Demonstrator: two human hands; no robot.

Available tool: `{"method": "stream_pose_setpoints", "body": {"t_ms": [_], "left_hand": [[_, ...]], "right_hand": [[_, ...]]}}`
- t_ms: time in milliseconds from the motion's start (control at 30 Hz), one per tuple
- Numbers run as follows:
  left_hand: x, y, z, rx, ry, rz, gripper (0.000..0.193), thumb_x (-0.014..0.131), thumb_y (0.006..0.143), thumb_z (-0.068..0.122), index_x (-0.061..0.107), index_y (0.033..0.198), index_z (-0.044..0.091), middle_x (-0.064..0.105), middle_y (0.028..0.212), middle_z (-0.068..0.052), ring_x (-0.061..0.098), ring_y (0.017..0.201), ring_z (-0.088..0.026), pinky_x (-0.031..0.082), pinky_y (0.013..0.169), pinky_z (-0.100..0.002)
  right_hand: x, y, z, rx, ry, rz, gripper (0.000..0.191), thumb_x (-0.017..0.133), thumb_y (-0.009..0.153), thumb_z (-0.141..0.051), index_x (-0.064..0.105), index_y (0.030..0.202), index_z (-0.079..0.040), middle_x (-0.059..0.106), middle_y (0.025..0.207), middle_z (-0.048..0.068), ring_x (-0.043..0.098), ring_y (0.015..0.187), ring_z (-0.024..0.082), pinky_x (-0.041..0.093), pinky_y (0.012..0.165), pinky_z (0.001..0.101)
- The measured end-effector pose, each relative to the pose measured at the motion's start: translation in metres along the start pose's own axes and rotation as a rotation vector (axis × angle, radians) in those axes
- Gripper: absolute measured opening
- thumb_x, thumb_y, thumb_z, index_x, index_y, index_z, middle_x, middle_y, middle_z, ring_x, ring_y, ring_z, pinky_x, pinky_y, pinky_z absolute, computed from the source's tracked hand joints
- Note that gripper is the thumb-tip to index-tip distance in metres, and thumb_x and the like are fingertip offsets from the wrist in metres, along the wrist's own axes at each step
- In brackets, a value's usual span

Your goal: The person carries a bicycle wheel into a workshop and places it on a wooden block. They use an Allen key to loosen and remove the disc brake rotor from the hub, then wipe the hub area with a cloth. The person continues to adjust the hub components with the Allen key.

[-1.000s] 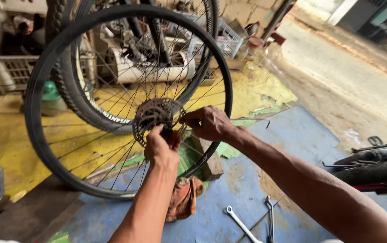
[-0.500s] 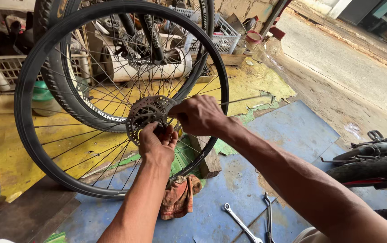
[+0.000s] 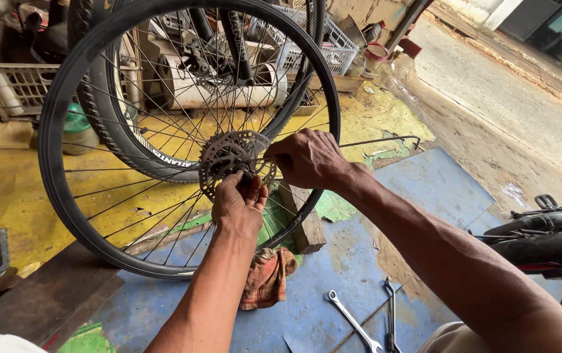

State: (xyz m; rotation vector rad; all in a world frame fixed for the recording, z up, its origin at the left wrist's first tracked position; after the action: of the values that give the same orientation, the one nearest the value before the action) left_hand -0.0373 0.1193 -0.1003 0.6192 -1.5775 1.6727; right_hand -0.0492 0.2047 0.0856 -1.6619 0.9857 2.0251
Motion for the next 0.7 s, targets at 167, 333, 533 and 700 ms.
{"method": "stream_pose_setpoints", "body": {"t_ms": [167, 333, 533, 700], "left_hand": [[0.000, 0.006, -0.004, -0.013, -0.008, 0.019, 0.011, 0.064, 0.090, 0.016, 0.065, 0.094, 0.006, 0.068, 0.081, -0.006, 0.067, 0.070, -0.018, 0.056, 0.070, -0.038], [-0.003, 0.008, -0.001, 0.031, -0.016, 0.058, 0.010, 0.062, 0.088, 0.011, 0.064, 0.095, 0.004, 0.068, 0.081, -0.008, 0.067, 0.068, -0.020, 0.056, 0.066, -0.039], [-0.005, -0.006, 0.001, 0.047, 0.023, 0.029, 0.015, 0.066, 0.089, 0.013, 0.063, 0.098, 0.001, 0.068, 0.084, -0.010, 0.068, 0.067, -0.020, 0.057, 0.064, -0.037], [-0.003, -0.026, 0.017, 0.257, 0.249, 0.192, 0.017, 0.068, 0.088, 0.014, 0.064, 0.092, -0.001, 0.071, 0.082, -0.016, 0.067, 0.059, -0.026, 0.055, 0.056, -0.040]], "right_hand": [[0.013, -0.002, -0.003, 0.066, 0.023, -0.041, 0.023, 0.064, 0.084, -0.015, 0.082, 0.096, -0.023, 0.074, 0.073, 0.006, 0.067, 0.056, 0.028, 0.048, 0.050, 0.0417], [0.021, 0.000, 0.003, 0.110, 0.042, -0.101, 0.022, 0.063, 0.090, -0.019, 0.082, 0.099, -0.024, 0.075, 0.076, 0.004, 0.066, 0.053, 0.023, 0.048, 0.045, 0.0410], [0.020, -0.006, 0.026, 0.214, -0.074, -0.211, 0.022, 0.064, 0.092, -0.023, 0.082, 0.104, -0.027, 0.074, 0.068, 0.005, 0.066, 0.054, 0.022, 0.049, 0.051, 0.0399], [0.022, -0.004, 0.038, 0.224, 0.024, -0.067, 0.024, 0.064, 0.090, -0.028, 0.082, 0.105, -0.024, 0.077, 0.077, 0.003, 0.070, 0.063, 0.020, 0.055, 0.055, 0.0370]]}}
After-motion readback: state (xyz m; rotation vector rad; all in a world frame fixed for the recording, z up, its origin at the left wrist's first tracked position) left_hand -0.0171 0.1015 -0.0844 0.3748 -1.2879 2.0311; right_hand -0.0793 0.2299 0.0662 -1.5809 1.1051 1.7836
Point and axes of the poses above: each hand's wrist, its own y-axis towards the middle knuckle, its own x-axis out of the palm, z = x × y, the point moved 6 cm from there along y, towards the middle knuckle
